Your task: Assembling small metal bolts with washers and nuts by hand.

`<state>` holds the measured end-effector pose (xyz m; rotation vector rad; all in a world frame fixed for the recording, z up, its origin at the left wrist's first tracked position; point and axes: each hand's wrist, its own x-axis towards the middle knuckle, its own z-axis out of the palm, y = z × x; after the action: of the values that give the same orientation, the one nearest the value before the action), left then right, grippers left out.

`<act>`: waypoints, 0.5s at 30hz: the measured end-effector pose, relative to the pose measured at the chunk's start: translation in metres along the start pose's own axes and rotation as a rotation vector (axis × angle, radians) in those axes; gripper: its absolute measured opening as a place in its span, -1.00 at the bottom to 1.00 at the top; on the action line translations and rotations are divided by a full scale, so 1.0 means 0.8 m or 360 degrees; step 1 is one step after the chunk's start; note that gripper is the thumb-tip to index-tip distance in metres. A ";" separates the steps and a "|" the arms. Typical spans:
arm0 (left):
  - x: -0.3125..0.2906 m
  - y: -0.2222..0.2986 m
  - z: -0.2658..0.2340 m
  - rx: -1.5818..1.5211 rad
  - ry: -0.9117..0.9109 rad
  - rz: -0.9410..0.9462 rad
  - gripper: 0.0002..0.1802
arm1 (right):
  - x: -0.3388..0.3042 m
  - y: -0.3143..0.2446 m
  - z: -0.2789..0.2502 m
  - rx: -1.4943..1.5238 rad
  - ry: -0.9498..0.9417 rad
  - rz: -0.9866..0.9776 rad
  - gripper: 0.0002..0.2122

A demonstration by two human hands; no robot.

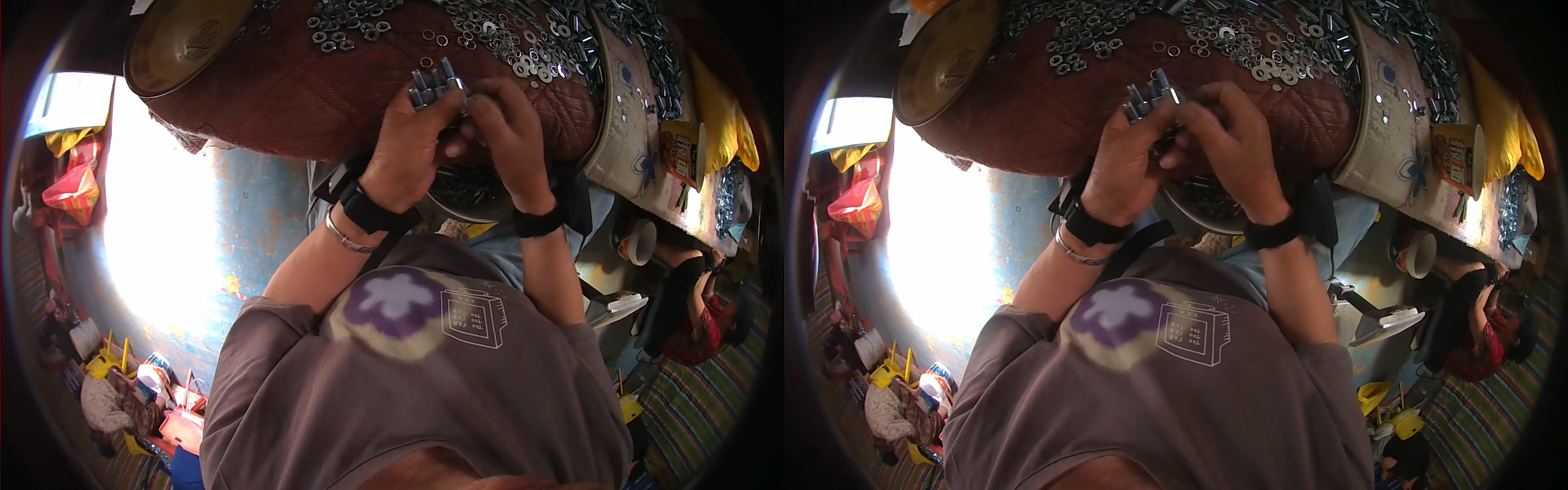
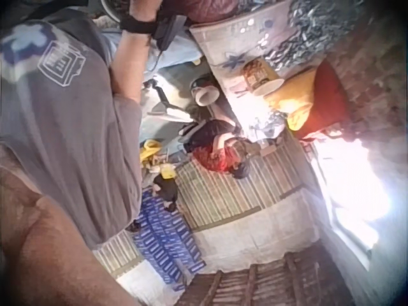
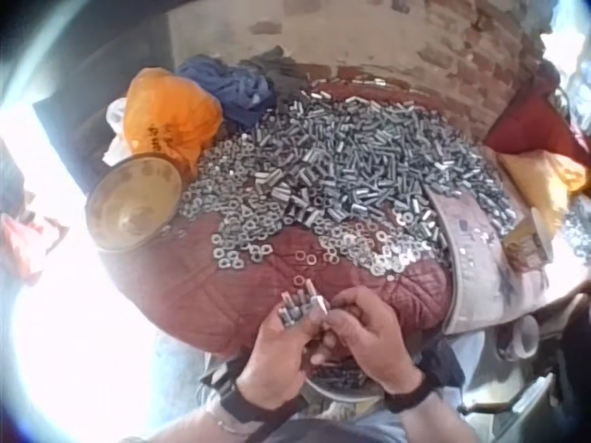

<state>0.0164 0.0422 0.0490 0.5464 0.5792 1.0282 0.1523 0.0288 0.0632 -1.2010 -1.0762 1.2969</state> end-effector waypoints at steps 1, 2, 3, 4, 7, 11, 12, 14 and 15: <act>-0.001 0.004 -0.004 0.0054 -0.0015 0.0036 -0.91 | 0.004 -0.001 0.001 0.0073 -0.0041 0.0004 -0.84; -0.004 0.008 -0.010 0.0092 0.0065 0.0047 -0.91 | 0.011 0.003 0.005 -0.0264 0.0017 -0.0149 -0.84; -0.006 0.011 -0.016 0.0130 0.0143 0.0054 -0.91 | 0.021 0.006 0.008 -0.0600 0.0080 -0.0303 -0.84; -0.009 0.013 -0.020 0.0168 0.0220 0.0062 -0.91 | 0.031 0.011 0.012 -0.0937 0.0144 -0.0456 -0.83; -0.014 0.012 -0.035 0.0235 0.0228 -0.0001 -0.88 | 0.057 0.034 0.014 -0.1583 0.0238 -0.0969 -0.84; -0.022 0.013 -0.044 0.0233 0.0234 -0.0031 -0.85 | 0.061 0.036 0.035 -0.1878 0.0265 -0.0748 -0.83; -0.024 0.013 -0.045 0.0269 0.0263 -0.0047 -0.84 | 0.063 0.039 0.038 -0.1926 0.0285 -0.0739 -0.83; -0.025 0.011 -0.045 0.0336 0.0296 -0.0073 -0.82 | 0.066 0.045 0.040 -0.2022 0.0333 -0.0719 -0.84; -0.026 0.010 -0.045 0.0366 0.0300 -0.0082 -0.82 | 0.066 0.046 0.034 -0.1957 0.0365 -0.0777 -0.84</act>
<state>-0.0208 0.0324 0.0321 0.6364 0.8818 0.9759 0.1221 0.0792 0.0252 -1.7055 -1.9138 -0.0031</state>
